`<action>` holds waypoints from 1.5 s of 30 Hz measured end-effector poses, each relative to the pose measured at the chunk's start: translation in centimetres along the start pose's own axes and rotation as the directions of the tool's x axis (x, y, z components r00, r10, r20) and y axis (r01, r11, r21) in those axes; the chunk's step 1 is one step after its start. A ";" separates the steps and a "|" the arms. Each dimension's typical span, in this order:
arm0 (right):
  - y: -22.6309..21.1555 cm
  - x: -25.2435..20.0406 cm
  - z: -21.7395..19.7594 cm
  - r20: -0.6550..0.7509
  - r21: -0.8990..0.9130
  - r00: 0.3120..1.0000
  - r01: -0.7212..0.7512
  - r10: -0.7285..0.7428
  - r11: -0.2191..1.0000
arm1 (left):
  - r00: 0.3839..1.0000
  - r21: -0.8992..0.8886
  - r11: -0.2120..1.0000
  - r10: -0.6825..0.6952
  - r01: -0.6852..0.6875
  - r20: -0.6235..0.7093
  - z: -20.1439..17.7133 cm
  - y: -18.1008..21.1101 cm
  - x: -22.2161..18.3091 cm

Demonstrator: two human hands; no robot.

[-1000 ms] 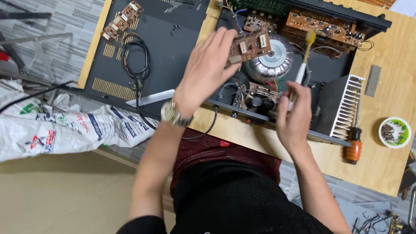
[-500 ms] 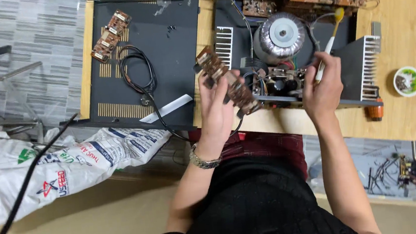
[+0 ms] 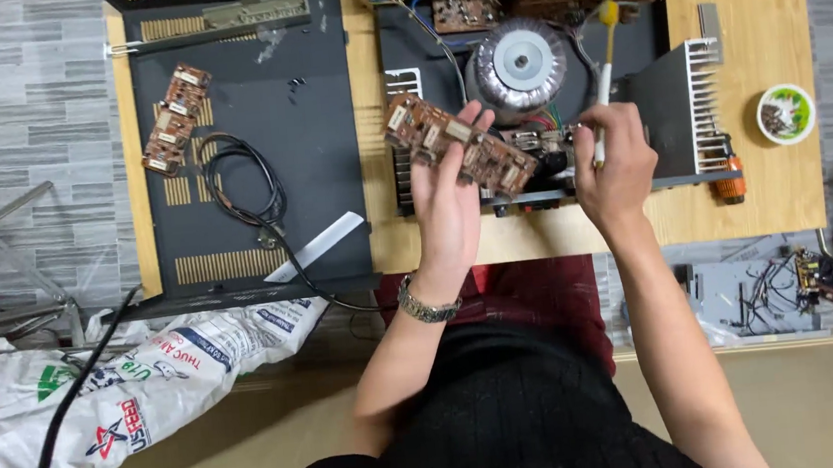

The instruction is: Cleaning and inspecting the internal components of an audio amplifier using a brush

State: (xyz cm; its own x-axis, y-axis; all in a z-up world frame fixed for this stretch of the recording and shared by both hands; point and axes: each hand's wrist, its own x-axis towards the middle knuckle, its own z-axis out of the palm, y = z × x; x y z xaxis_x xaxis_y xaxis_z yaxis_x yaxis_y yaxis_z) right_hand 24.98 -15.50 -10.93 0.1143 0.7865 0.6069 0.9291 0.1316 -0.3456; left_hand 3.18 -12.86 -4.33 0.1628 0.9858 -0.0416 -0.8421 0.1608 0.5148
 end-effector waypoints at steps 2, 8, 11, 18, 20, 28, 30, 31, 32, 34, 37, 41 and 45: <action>-0.1 -0.1 0.1 -0.009 0.008 1.000 0.012 -0.012 1.000 | 1.000 0.000 1.000 0.027 -0.027 0.010 0.0 -0.3 0.6; -1.9 1.5 -2.1 0.012 0.283 1.000 0.006 -0.010 0.959 | 0.985 0.001 0.986 0.167 -0.167 -0.042 -1.0 -3.3 3.3; -1.4 1.9 -3.3 0.109 0.580 0.982 -0.187 0.152 0.793 | 0.982 -0.028 0.984 0.171 -0.174 -0.076 -2.8 -5.0 4.6; 2.3 0.8 -3.4 0.342 0.797 0.915 -0.403 0.214 0.450 | 0.985 -0.030 0.990 0.137 -0.141 -0.105 -2.3 -5.0 5.3; 3.0 0.5 -2.6 0.328 0.825 0.929 -0.371 0.173 0.427 | 0.985 -0.009 0.987 0.158 -0.159 -0.069 -3.4 -5.8 5.6; 3.7 -0.4 -2.6 0.406 0.831 0.907 -0.416 0.109 0.369 | 0.982 0.016 0.986 0.169 -0.168 -0.084 -4.1 -6.4 6.2; 3.9 -0.5 -2.2 0.407 0.883 0.906 -0.423 0.114 0.203 | 0.986 0.025 0.989 0.148 -0.146 -0.074 -3.2 -5.6 5.8; 4.4 -0.6 -2.0 0.408 0.885 0.907 -0.421 0.105 0.199 | 0.985 0.028 0.988 0.157 -0.155 -0.075 -3.0 -5.6 5.7; 4.8 -0.8 -1.6 0.419 0.883 0.900 -0.435 0.122 0.179 | 0.986 0.037 0.988 0.150 -0.148 -0.067 -2.8 -5.4 5.7; 5.5 -0.9 -1.0 0.438 0.877 0.889 -0.455 0.133 0.155 | 0.987 0.049 0.988 0.148 -0.145 -0.068 -2.3 -5.0 5.3; 6.1 -0.3 -1.0 0.451 0.867 0.864 -0.484 0.225 0.118 | 0.988 0.104 0.985 0.145 -0.139 -0.053 -1.4 -4.6 4.3; 3.4 2.8 -2.1 0.487 0.836 0.795 -0.544 0.363 0.068 | 0.993 0.096 0.991 0.103 -0.097 -0.055 -0.9 -4.0 4.6; 3.4 4.2 -0.4 0.496 0.808 0.772 -0.578 0.398 0.115 | 0.997 0.076 0.996 0.047 -0.042 -0.064 -0.7 -3.8 4.4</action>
State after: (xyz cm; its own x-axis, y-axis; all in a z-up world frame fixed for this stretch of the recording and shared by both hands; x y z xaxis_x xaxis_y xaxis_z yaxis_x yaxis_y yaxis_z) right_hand 28.79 -12.00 -9.25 0.2836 0.9586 -0.0242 -0.2433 0.0475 -0.9688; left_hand 6.74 -9.12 -7.07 0.0895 0.9934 -0.0720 -0.8068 0.1148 0.5796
